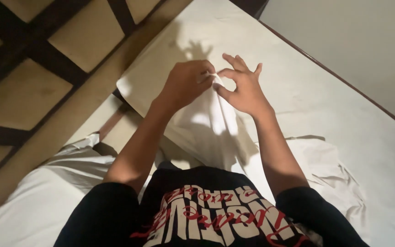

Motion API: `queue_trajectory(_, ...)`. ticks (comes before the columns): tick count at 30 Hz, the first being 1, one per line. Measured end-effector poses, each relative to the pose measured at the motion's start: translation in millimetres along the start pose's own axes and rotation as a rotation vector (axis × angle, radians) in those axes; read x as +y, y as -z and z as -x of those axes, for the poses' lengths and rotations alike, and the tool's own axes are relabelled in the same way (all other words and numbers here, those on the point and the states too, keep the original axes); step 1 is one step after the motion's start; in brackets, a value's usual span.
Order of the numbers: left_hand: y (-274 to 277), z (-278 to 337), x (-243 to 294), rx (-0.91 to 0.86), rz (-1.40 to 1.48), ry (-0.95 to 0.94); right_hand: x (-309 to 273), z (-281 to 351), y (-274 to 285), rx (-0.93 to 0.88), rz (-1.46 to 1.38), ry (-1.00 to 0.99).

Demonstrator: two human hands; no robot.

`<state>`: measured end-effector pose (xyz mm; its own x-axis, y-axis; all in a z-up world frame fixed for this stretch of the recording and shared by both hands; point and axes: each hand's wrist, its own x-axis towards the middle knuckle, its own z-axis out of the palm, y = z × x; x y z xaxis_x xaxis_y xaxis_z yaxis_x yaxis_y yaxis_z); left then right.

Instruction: The person spreads a white fitted sheet over a mattress, tucking the corners and smoothing the fabric by hand. They move around the bed to adjust the sheet on all sides, ensuring it is properly fitted and wrinkle-free.

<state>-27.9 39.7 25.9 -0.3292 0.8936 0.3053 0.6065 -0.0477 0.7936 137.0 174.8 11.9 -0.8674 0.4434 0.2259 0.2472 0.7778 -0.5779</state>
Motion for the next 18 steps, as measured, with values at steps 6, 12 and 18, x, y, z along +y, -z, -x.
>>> queue_trajectory(6, 28.0, -11.0, -34.2, -0.170, 0.159, 0.043, -16.1, -28.2, -11.7, 0.117, 0.027, -0.112)
queue_trajectory(12, 32.8, -21.0, -87.8, -0.264, 0.049, -0.240, -35.1, -41.6, -17.9, 0.296, -0.029, -0.125)
queue_trajectory(18, 68.5, -37.9, -91.8, -0.379, 0.068, 0.178, -41.1, -49.7, -25.2, 0.410, 0.037, -0.218)
